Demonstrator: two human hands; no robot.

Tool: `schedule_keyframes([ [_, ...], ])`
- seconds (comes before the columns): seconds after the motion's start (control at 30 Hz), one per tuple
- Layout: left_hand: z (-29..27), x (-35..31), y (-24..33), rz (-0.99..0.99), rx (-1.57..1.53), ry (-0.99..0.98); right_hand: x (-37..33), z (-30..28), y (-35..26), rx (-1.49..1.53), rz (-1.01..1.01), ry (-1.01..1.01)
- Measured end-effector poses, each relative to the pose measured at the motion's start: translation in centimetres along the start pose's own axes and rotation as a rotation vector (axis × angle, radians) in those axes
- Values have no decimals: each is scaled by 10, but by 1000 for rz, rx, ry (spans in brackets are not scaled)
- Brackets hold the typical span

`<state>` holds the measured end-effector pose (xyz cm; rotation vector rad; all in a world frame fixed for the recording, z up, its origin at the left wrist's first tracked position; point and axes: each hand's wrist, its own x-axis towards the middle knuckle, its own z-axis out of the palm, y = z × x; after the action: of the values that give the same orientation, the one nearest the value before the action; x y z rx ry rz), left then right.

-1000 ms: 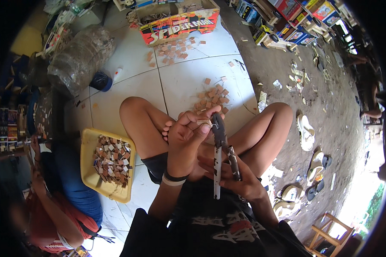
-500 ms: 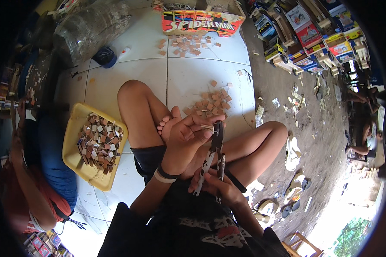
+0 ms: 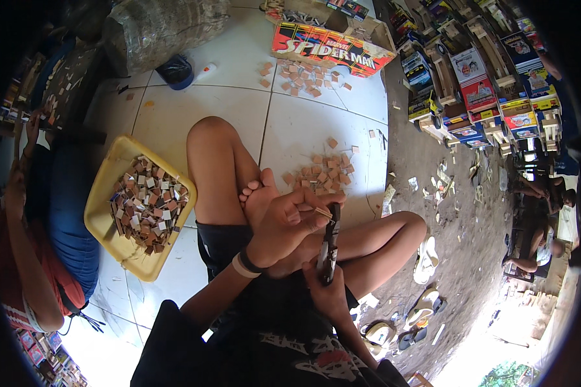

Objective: The person sits cross-legged on the floor and uses a utility knife to trim small rectangular wooden blocks one by one. They hold each block in the left hand and shave off edges with the knife in the right hand, dropping the trimmed pieces onto the floor. A yellow tray nearby contains additional blocks.

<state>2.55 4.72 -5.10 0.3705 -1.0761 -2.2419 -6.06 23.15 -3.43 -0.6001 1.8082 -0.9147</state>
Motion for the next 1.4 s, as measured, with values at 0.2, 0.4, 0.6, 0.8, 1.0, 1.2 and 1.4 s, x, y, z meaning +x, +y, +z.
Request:
schedule_keyframes([
  [0.2,-23,20,-15,-149,693,-4,1,-20,14,289,91,5],
  [0.4,-58,125,-27,620,1206,662,-2,-30,11,410,158,58],
  [0.6,-89,121,-47,-53,1513,298,-10,-27,13,468,192,64],
  [0.8,-95,97,-81,-366,1709,111,-5,-23,13,477,195,12],
  [1.0,-103,107,-84,-342,1753,-28,0,-24,2,437,150,-38],
  [1.2,-105,99,-72,-73,1433,125,1,-26,8,397,104,-35],
  [1.4,-71,67,-27,171,898,145,4,-31,17,141,12,31],
])
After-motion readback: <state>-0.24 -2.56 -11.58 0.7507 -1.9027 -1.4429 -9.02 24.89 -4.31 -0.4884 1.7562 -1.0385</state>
